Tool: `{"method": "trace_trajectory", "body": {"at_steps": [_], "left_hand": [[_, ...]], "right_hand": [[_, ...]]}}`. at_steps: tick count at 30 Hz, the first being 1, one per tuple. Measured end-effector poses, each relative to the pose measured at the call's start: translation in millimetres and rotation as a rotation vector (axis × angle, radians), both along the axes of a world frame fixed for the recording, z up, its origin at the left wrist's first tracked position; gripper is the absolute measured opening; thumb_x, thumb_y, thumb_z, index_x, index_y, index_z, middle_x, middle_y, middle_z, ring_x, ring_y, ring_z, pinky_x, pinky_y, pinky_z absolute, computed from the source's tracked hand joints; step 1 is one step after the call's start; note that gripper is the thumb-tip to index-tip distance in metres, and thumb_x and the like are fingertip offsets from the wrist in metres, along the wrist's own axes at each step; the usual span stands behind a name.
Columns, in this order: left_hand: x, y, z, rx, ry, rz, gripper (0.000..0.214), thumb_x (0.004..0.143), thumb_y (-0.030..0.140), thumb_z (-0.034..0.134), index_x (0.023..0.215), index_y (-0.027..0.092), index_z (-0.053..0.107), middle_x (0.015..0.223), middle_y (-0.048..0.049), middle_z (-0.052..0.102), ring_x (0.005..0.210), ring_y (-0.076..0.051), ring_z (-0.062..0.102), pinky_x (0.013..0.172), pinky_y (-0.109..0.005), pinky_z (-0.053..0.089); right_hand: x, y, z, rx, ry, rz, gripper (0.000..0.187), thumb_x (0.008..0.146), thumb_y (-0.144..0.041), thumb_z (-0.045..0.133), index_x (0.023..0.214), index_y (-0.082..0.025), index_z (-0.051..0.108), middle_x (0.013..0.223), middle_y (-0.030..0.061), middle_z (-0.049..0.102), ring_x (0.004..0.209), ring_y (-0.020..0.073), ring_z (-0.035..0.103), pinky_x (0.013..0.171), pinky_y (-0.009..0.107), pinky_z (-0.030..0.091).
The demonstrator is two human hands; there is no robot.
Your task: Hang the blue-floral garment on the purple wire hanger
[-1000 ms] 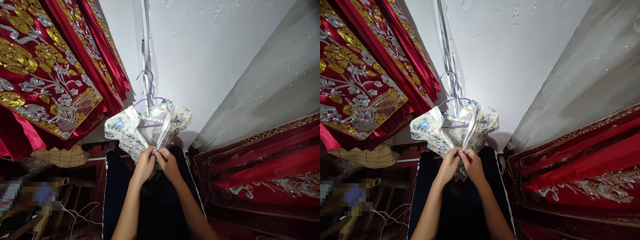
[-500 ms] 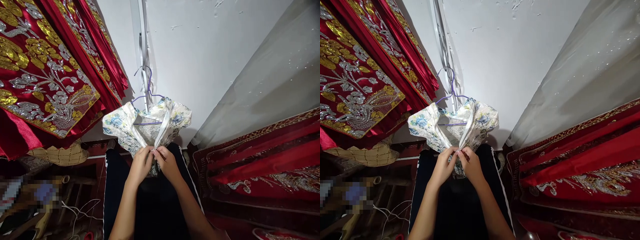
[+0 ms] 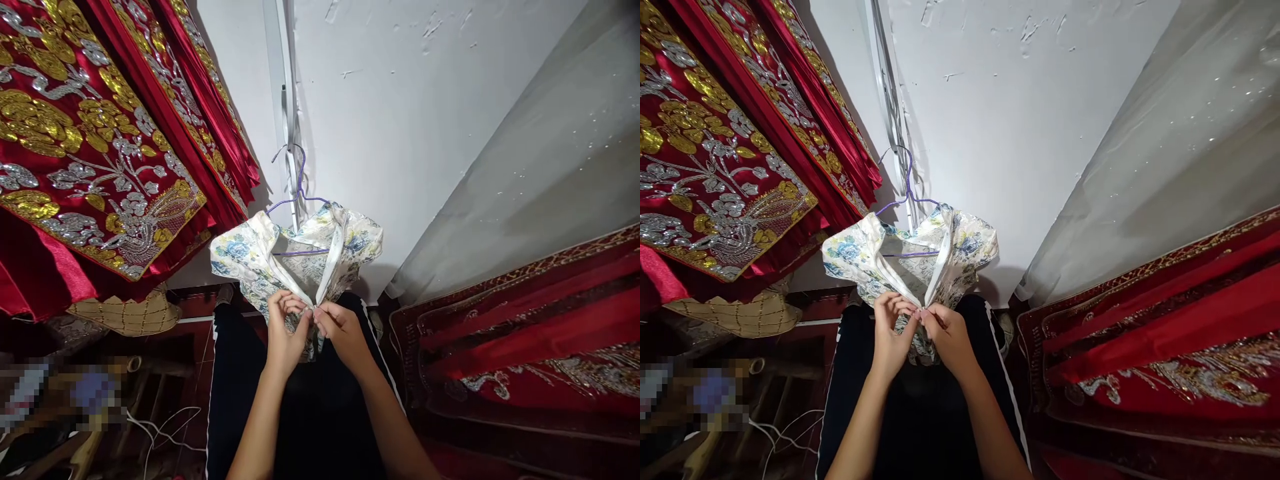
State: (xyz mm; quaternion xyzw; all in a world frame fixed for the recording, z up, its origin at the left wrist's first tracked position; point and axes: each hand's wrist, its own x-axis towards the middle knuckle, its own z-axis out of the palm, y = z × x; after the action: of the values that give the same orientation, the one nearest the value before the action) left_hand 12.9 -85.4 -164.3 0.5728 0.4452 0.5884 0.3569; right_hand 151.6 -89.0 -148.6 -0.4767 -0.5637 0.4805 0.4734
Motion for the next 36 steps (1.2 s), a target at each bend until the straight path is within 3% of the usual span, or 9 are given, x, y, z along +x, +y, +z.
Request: {"method": "trace_trajectory", "body": {"at_steps": [4, 9, 18, 20, 23, 26, 30, 33, 36], "left_hand": [[2, 3, -3.3, -0.088, 0.132, -0.123, 0.007, 0.094, 0.025, 0.058, 0.096, 0.021, 0.055, 0.088, -0.0021, 0.061, 0.087, -0.017, 0.061, 0.081, -0.028, 0.046], [11, -6, -0.5, -0.093, 0.192, -0.114, 0.012, 0.101, 0.029, 0.048, 0.094, 0.020, 0.051, 0.089, -0.0034, 0.060, 0.084, -0.018, 0.058, 0.079, -0.029, 0.044], [13, 2, 10.3, -0.128, 0.447, -0.144, 0.005, 0.097, 0.021, 0.044, 0.094, 0.021, 0.048, 0.089, -0.0044, 0.059, 0.078, -0.019, 0.059, 0.072, -0.031, 0.043], [9, 7, 12.2, -0.130, 0.523, -0.182, 0.005, 0.095, 0.018, 0.045, 0.093, 0.021, 0.048, 0.084, -0.0033, 0.058, 0.072, -0.019, 0.056, 0.065, -0.030, 0.040], [6, 11, 18.8, -0.145, 0.547, -0.242, 0.005, 0.095, 0.019, 0.047, 0.092, 0.021, 0.049, 0.079, -0.0016, 0.058, 0.067, -0.018, 0.056, 0.060, -0.028, 0.039], [5, 19, 41.3, -0.036, 0.395, -0.240, 0.006, 0.098, 0.021, 0.050, 0.104, 0.021, 0.052, 0.089, -0.0026, 0.063, 0.079, -0.017, 0.063, 0.072, -0.030, 0.047], [5, 39, 92.2, 0.309, 0.213, -0.055, 0.038, 0.101, 0.023, 0.052, 0.138, 0.023, 0.046, 0.102, -0.0059, 0.067, 0.093, -0.017, 0.065, 0.087, -0.032, 0.051], [3, 55, 121.7, 0.446, 0.293, 0.016, 0.022, 0.100, 0.024, 0.053, 0.120, 0.021, 0.063, 0.102, -0.0067, 0.070, 0.092, -0.017, 0.066, 0.084, -0.030, 0.052], [2, 60, 131.4, 0.562, 0.346, 0.129, 0.012, 0.097, 0.024, 0.059, 0.099, 0.018, 0.070, 0.092, -0.0043, 0.073, 0.082, -0.015, 0.068, 0.076, -0.026, 0.052]], "right_hand": [[0, 0, -0.7, -0.090, -0.001, 0.119, 0.034, 0.096, -0.035, 0.048, 0.067, -0.019, 0.056, 0.046, -0.0038, 0.050, 0.045, 0.0100, 0.040, 0.050, 0.025, 0.031], [11, 11, 11.3, -0.158, 0.057, 0.198, 0.033, 0.094, -0.038, 0.048, 0.070, -0.018, 0.058, 0.042, -0.0043, 0.053, 0.037, 0.0091, 0.038, 0.045, 0.022, 0.032], [11, 78, 128.1, 0.109, 0.253, -0.061, 0.034, 0.091, -0.039, 0.056, 0.067, -0.016, 0.061, 0.041, -0.0014, 0.054, 0.035, 0.0062, 0.035, 0.039, 0.020, 0.025], [8, 83, 142.9, 0.151, 0.296, -0.071, 0.033, 0.091, -0.037, 0.056, 0.066, -0.016, 0.060, 0.043, -0.0008, 0.055, 0.035, 0.0059, 0.035, 0.038, 0.020, 0.025], [5, 81, 141.7, 0.158, 0.307, -0.069, 0.031, 0.091, -0.035, 0.056, 0.066, -0.017, 0.059, 0.043, -0.0007, 0.055, 0.036, 0.0063, 0.037, 0.038, 0.019, 0.026], [5, 75, 126.1, 0.111, 0.271, -0.060, 0.030, 0.091, -0.033, 0.055, 0.065, -0.017, 0.058, 0.043, -0.0019, 0.054, 0.037, 0.0065, 0.037, 0.040, 0.019, 0.028], [7, 65, 120.5, 0.139, 0.143, 0.002, 0.028, 0.090, -0.029, 0.053, 0.066, -0.017, 0.060, 0.043, -0.0030, 0.055, 0.038, 0.0073, 0.042, 0.044, 0.019, 0.033], [8, 58, 130.2, 0.234, 0.064, 0.025, 0.026, 0.090, -0.029, 0.054, 0.068, -0.017, 0.061, 0.045, -0.0032, 0.056, 0.041, 0.0084, 0.046, 0.046, 0.021, 0.035], [3, 55, 131.6, 0.308, -0.004, -0.012, 0.030, 0.093, -0.034, 0.054, 0.068, -0.018, 0.060, 0.045, -0.0034, 0.054, 0.041, 0.0090, 0.045, 0.046, 0.023, 0.035]]}}
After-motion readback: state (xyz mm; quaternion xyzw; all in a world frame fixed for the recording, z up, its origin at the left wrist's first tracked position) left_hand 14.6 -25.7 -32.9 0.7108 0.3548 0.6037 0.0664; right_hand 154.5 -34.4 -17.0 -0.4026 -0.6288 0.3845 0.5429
